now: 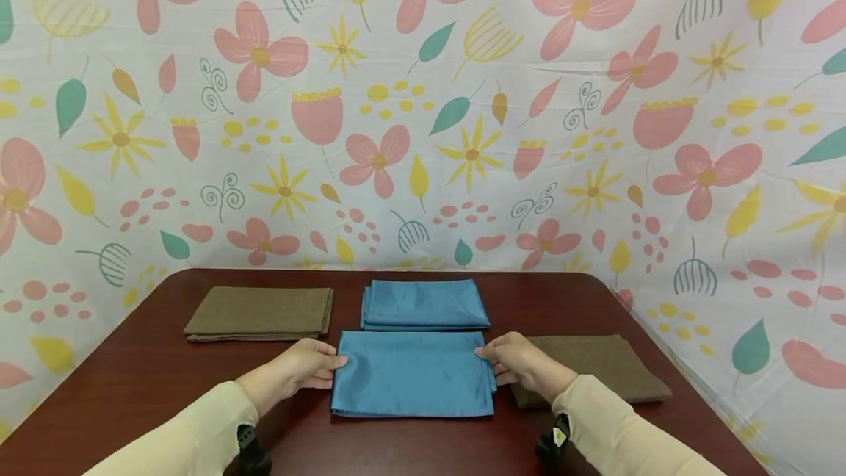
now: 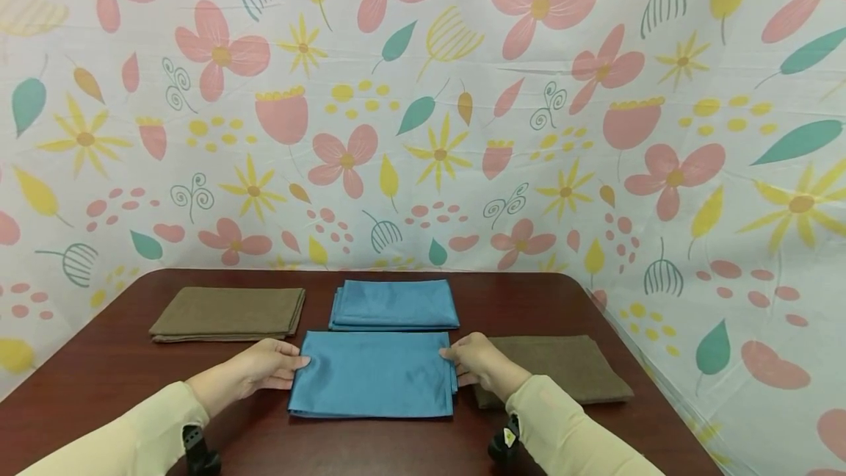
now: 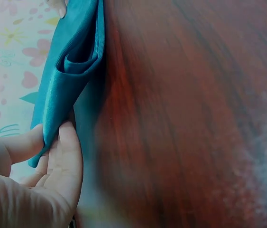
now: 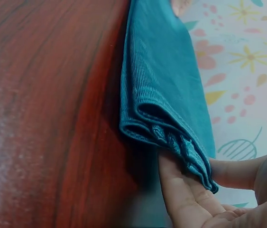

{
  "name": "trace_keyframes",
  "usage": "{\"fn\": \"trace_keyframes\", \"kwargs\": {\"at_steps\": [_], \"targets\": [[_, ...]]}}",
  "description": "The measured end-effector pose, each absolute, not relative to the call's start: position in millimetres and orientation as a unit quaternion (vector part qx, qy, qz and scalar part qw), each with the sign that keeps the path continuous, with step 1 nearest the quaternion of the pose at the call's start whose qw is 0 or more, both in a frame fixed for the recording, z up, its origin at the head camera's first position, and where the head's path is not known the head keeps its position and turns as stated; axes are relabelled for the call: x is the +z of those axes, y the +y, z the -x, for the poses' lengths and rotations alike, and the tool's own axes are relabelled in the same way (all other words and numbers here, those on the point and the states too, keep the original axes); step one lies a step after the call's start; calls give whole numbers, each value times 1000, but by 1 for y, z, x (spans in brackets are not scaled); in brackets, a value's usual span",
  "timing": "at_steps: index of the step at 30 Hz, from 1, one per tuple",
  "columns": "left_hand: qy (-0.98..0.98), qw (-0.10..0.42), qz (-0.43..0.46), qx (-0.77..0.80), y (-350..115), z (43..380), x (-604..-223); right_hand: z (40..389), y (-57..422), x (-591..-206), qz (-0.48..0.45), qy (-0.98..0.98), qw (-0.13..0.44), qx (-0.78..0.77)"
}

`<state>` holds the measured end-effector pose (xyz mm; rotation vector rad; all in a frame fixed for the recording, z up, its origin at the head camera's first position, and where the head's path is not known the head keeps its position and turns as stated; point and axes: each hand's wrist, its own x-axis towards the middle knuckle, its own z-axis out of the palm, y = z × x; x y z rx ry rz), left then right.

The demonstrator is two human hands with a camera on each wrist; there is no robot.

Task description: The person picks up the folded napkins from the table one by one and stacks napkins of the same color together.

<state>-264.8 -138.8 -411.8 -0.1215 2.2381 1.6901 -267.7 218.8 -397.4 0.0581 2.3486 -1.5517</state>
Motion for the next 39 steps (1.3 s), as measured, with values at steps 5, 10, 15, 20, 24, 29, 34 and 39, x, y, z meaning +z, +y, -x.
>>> {"fn": "trace_keyframes", "kwargs": {"at_steps": [5, 10, 15, 20, 24, 29, 34, 39], "targets": [[782, 154, 46, 602, -138, 265, -410, 269, 219, -395, -20, 819, 162, -551], [777, 144, 45, 611, -137, 266, -407, 272, 220, -391, -29, 817, 160, -553], [773, 137, 44, 617, -135, 269, -403, 276, 222, -384, -23, 812, 163, -560], [775, 130, 42, 617, -132, 272, -399, 279, 224, -378, -22, 809, 155, -566], [779, 129, 42, 612, -131, 275, -398, 283, 225, -376, -24, 807, 148, -571], [782, 120, 35, 611, -131, 280, -396, 287, 226, -374, -29, 808, 141, -571], [782, 110, 33, 613, -129, 285, -392, 292, 227, -370, -31, 811, 134, -569], [786, 105, 39, 608, -126, 290, -391, 298, 226, -368, -29, 810, 136, -570]]}}
